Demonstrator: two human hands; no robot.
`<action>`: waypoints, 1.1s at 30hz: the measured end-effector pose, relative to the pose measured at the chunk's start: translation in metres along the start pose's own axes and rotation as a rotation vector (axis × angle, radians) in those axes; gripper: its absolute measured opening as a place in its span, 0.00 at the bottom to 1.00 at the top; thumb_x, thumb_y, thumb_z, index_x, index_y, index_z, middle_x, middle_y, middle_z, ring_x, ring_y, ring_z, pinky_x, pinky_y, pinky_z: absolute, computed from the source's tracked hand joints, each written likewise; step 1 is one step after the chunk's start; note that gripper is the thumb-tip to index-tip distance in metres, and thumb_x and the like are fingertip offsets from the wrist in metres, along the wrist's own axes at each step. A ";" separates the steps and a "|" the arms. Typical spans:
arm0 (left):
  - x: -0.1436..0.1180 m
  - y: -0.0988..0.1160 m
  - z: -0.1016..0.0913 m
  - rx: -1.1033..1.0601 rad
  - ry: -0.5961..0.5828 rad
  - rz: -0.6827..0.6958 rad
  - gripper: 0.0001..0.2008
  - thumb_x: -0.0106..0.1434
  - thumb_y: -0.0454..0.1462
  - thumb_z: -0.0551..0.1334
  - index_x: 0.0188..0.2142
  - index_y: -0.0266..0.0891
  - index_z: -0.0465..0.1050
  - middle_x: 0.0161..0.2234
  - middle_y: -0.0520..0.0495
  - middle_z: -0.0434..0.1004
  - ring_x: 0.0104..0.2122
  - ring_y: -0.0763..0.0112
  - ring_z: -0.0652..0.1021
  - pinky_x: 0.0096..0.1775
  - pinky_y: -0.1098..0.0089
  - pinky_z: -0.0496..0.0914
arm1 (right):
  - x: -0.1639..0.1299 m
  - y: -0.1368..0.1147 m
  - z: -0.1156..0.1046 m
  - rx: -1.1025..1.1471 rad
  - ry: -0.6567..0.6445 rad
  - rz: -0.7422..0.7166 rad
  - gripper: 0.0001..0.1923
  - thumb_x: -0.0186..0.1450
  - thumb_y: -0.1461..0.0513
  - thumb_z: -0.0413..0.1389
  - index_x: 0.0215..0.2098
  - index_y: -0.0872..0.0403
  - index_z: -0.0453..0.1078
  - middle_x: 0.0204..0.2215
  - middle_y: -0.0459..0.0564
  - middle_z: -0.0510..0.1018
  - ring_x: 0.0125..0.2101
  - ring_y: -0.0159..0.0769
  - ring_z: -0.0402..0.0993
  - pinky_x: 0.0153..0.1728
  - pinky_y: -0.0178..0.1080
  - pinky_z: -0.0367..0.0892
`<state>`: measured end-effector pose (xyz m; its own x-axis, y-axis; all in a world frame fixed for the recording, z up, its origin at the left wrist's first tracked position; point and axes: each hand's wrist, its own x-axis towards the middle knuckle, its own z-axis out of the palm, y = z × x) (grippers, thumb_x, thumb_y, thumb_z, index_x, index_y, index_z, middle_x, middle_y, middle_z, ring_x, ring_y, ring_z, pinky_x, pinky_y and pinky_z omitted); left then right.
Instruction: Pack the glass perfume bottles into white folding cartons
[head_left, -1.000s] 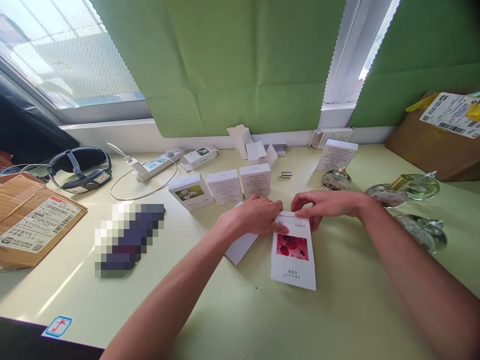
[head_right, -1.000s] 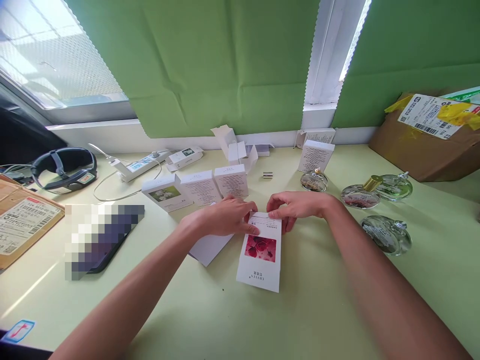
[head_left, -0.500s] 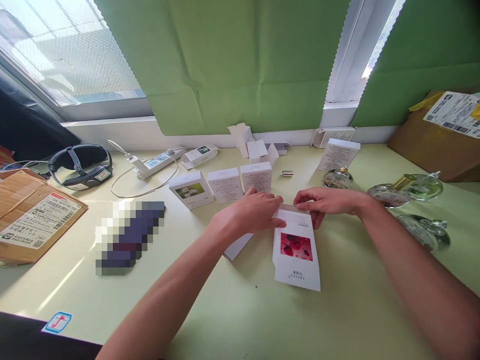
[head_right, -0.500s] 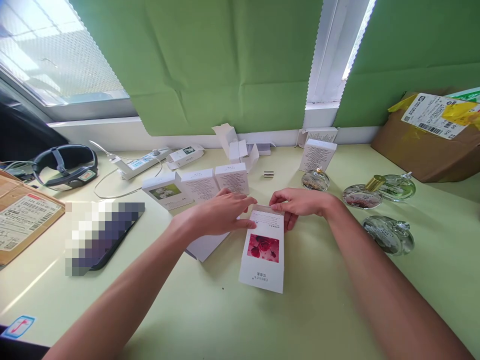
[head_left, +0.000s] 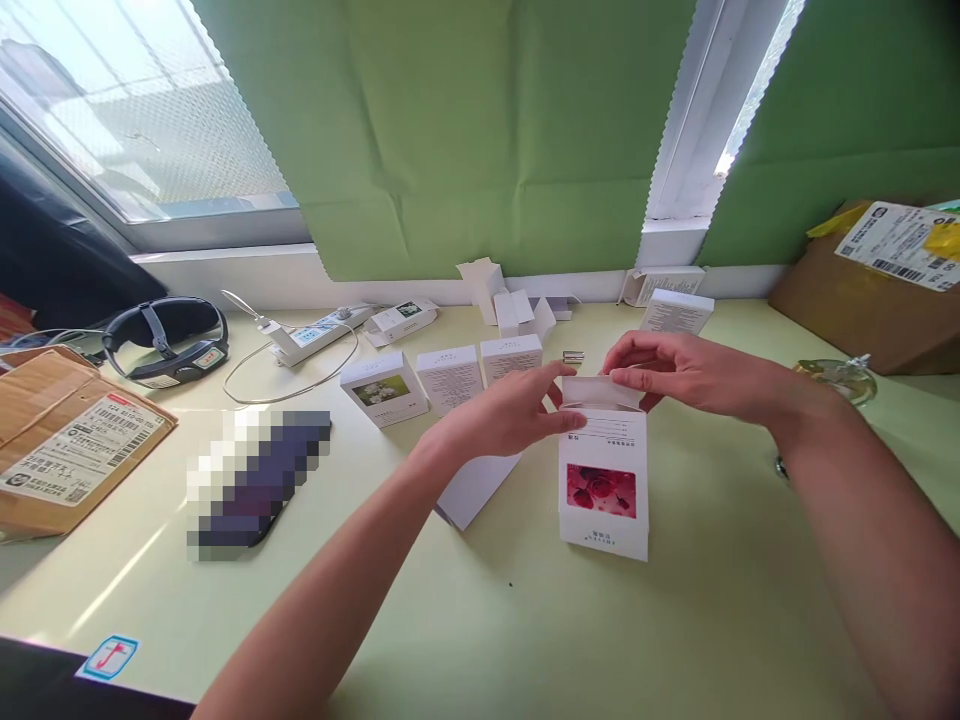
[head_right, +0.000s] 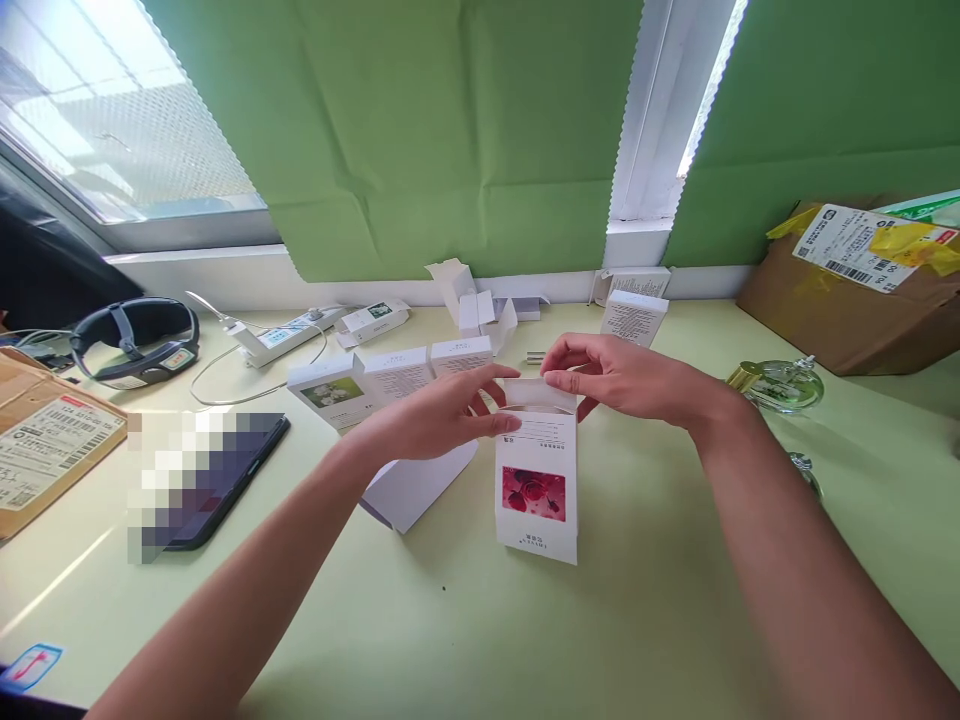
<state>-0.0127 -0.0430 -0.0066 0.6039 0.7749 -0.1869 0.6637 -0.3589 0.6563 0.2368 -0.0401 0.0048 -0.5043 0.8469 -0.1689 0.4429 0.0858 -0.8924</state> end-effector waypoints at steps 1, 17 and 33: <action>0.000 0.001 -0.001 -0.023 0.001 0.000 0.31 0.65 0.54 0.57 0.64 0.48 0.57 0.51 0.44 0.74 0.39 0.66 0.78 0.34 0.68 0.68 | -0.002 -0.001 -0.001 -0.016 -0.004 -0.008 0.15 0.64 0.49 0.59 0.44 0.48 0.70 0.43 0.48 0.79 0.44 0.41 0.76 0.42 0.42 0.74; -0.011 0.014 -0.010 0.076 0.054 0.087 0.24 0.67 0.53 0.56 0.58 0.49 0.65 0.54 0.46 0.72 0.44 0.65 0.76 0.38 0.68 0.69 | -0.007 0.005 -0.007 -0.001 -0.176 0.032 0.22 0.66 0.51 0.58 0.57 0.43 0.68 0.51 0.50 0.77 0.46 0.44 0.78 0.40 0.44 0.79; -0.013 0.020 -0.015 -0.106 -0.048 0.080 0.17 0.71 0.48 0.52 0.54 0.44 0.65 0.46 0.47 0.78 0.36 0.71 0.80 0.35 0.70 0.71 | -0.008 0.002 -0.004 0.118 -0.209 0.157 0.27 0.66 0.47 0.56 0.63 0.36 0.63 0.53 0.46 0.77 0.50 0.46 0.76 0.38 0.41 0.79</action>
<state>-0.0139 -0.0521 0.0200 0.6749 0.7193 -0.1645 0.5641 -0.3593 0.7434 0.2448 -0.0446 0.0055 -0.5836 0.7173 -0.3806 0.4446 -0.1100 -0.8889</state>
